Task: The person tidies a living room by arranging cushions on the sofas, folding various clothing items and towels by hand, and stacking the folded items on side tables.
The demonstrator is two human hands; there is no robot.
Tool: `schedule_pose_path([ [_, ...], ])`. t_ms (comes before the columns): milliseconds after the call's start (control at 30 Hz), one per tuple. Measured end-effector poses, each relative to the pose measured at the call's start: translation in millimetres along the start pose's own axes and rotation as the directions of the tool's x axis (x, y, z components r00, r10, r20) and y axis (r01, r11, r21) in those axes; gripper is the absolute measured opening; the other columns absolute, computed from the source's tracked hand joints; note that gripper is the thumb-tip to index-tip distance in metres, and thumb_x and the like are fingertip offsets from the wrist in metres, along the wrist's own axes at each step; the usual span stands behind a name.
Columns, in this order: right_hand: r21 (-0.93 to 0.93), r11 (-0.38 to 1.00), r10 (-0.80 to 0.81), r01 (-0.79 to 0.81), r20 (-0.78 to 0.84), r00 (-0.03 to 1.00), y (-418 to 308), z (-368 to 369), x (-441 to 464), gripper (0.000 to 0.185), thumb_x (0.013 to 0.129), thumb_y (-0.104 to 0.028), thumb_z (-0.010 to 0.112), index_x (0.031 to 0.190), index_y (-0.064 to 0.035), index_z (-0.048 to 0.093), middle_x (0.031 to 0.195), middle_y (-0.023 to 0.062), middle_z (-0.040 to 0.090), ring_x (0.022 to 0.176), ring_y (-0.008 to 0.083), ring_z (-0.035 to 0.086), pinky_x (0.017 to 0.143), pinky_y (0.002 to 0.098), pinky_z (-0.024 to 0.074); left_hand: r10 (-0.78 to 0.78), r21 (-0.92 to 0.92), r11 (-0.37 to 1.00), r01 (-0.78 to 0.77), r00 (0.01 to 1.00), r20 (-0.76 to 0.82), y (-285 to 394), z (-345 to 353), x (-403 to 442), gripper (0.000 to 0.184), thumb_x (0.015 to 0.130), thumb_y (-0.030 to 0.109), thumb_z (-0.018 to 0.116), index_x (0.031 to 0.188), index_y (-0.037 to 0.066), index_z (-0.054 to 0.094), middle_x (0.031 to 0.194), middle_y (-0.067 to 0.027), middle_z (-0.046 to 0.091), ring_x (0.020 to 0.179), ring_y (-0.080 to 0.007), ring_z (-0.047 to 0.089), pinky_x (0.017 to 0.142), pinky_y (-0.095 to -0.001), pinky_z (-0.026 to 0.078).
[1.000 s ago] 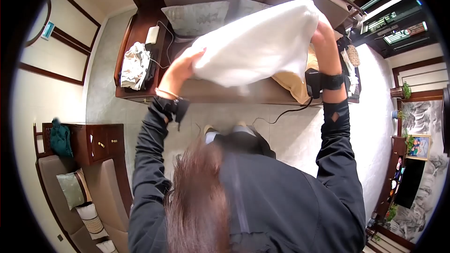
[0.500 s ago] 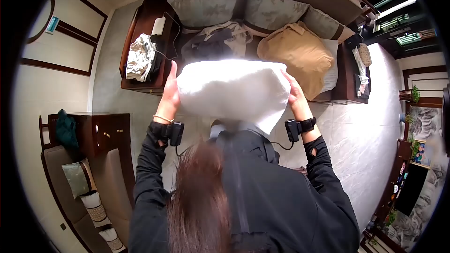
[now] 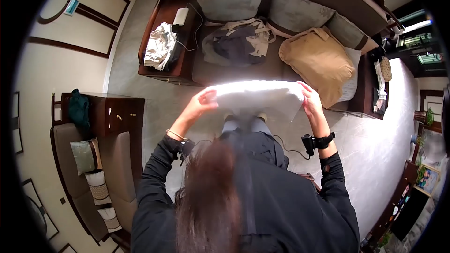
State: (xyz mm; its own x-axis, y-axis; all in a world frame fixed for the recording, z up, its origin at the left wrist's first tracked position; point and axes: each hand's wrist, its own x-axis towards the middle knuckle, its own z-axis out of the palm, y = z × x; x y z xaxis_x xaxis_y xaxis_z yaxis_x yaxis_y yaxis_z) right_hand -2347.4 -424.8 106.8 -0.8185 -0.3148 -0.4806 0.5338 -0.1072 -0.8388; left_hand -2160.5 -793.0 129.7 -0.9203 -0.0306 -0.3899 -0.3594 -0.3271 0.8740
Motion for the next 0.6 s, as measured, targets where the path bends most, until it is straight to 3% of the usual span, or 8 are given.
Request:
schedule_pose_path([
  [67, 0.287, 0.952, 0.075, -0.107, 0.123, 0.99, -11, 4, -8, 0.05, 0.081, -0.006, 0.065, 0.128, 0.0001, 0.047, 0.115, 0.0061, 0.057, 0.099, 0.0137, 0.057, 0.08, 0.0237, 0.0468, -0.043, 0.191, 0.981, 0.039, 0.999, 0.018, -19, -7, -2, 0.047, 0.07, -0.01, 0.063, 0.116, 0.0, 0.056, 0.103, -0.0023, 0.057, 0.087, -0.01, 0.055, 0.075, -0.0256, 0.049],
  [133, 0.287, 0.954, 0.023, -0.092, 0.236, 0.972, -16, 7, -11, 0.056, 0.079, -0.002, 0.064, 0.131, -0.0006, 0.044, 0.127, 0.0058, 0.05, 0.109, 0.0147, 0.052, 0.085, 0.0258, 0.0461, -0.024, 0.28, 0.96, 0.002, 0.997, 0.077, -41, -24, -1, 0.048, 0.072, -0.011, 0.058, 0.119, -0.003, 0.054, 0.109, -0.0055, 0.059, 0.096, -0.0117, 0.057, 0.079, -0.0241, 0.049],
  [200, -0.068, 0.997, -0.009, 0.033, 0.335, 0.942, -29, 10, -17, 0.068, 0.07, 0.01, 0.062, 0.133, 0.0015, 0.04, 0.137, 0.0106, 0.04, 0.118, 0.0179, 0.046, 0.09, 0.0264, 0.0441, -0.032, 0.324, 0.946, 0.022, 0.999, 0.025, -44, -36, -4, 0.046, 0.073, -0.011, 0.057, 0.118, -0.003, 0.055, 0.106, -0.0054, 0.06, 0.095, -0.0116, 0.058, 0.08, -0.0243, 0.049],
  [267, -0.146, 0.987, -0.016, 0.073, 0.355, 0.935, -18, -4, -2, 0.068, 0.068, 0.009, 0.061, 0.132, 0.003, 0.041, 0.134, 0.0098, 0.045, 0.115, 0.0181, 0.049, 0.089, 0.0282, 0.0448, -0.041, 0.366, 0.929, 0.048, 0.999, -0.027, -34, -39, -10, 0.044, 0.074, -0.011, 0.055, 0.117, -0.003, 0.056, 0.103, -0.0052, 0.062, 0.094, -0.0114, 0.058, 0.08, -0.0245, 0.049],
  [367, -0.57, 0.746, -0.12, 0.344, 0.393, 0.912, -12, -6, 12, 0.048, 0.073, -0.002, 0.066, 0.12, -0.0006, 0.055, 0.098, 0.0107, 0.066, 0.087, 0.0166, 0.062, 0.077, 0.0276, 0.0488, 0.017, 0.405, 0.913, 0.034, 0.992, -0.121, -7, -27, -24, 0.037, 0.078, -0.009, 0.055, 0.114, -0.004, 0.058, 0.101, -0.0064, 0.063, 0.093, -0.0113, 0.059, 0.084, -0.0246, 0.048],
  [400, -0.569, 0.745, -0.116, 0.349, 0.405, 0.907, -16, -2, 13, 0.048, 0.073, -0.002, 0.066, 0.12, -0.0006, 0.055, 0.098, 0.0107, 0.066, 0.087, 0.0166, 0.062, 0.077, 0.0276, 0.0488, 0.021, 0.402, 0.915, 0.035, 0.991, -0.133, -8, -26, -27, 0.037, 0.078, -0.009, 0.055, 0.114, -0.004, 0.058, 0.101, -0.0064, 0.063, 0.093, -0.0113, 0.059, 0.084, -0.0246, 0.048],
  [467, -0.766, 0.402, -0.12, 0.502, 0.499, 0.858, -31, 9, 15, 0.038, 0.073, -0.005, 0.068, 0.11, -0.0018, 0.061, 0.081, 0.0145, 0.066, 0.071, 0.0215, 0.062, 0.067, 0.0283, 0.0487, 0.137, 0.378, 0.924, -0.06, 0.974, -0.181, -8, -25, -34, 0.032, 0.081, 0.001, 0.057, 0.112, -0.005, 0.059, 0.099, -0.0062, 0.065, 0.091, -0.0131, 0.059, 0.083, -0.0281, 0.047],
  [600, -0.752, 0.318, -0.027, 0.577, 0.601, 0.799, -66, 39, 19, 0.023, 0.075, -0.012, 0.068, 0.093, 0.0, 0.062, 0.072, 0.0176, 0.061, 0.063, 0.0285, 0.058, 0.06, 0.0339, 0.0464, 0.131, 0.5, 0.865, 0.052, 0.937, -0.325, 0, -17, -58, 0.028, 0.083, 0.003, 0.058, 0.11, -0.003, 0.059, 0.098, -0.0066, 0.066, 0.09, -0.0113, 0.06, 0.083, -0.0264, 0.047],
])
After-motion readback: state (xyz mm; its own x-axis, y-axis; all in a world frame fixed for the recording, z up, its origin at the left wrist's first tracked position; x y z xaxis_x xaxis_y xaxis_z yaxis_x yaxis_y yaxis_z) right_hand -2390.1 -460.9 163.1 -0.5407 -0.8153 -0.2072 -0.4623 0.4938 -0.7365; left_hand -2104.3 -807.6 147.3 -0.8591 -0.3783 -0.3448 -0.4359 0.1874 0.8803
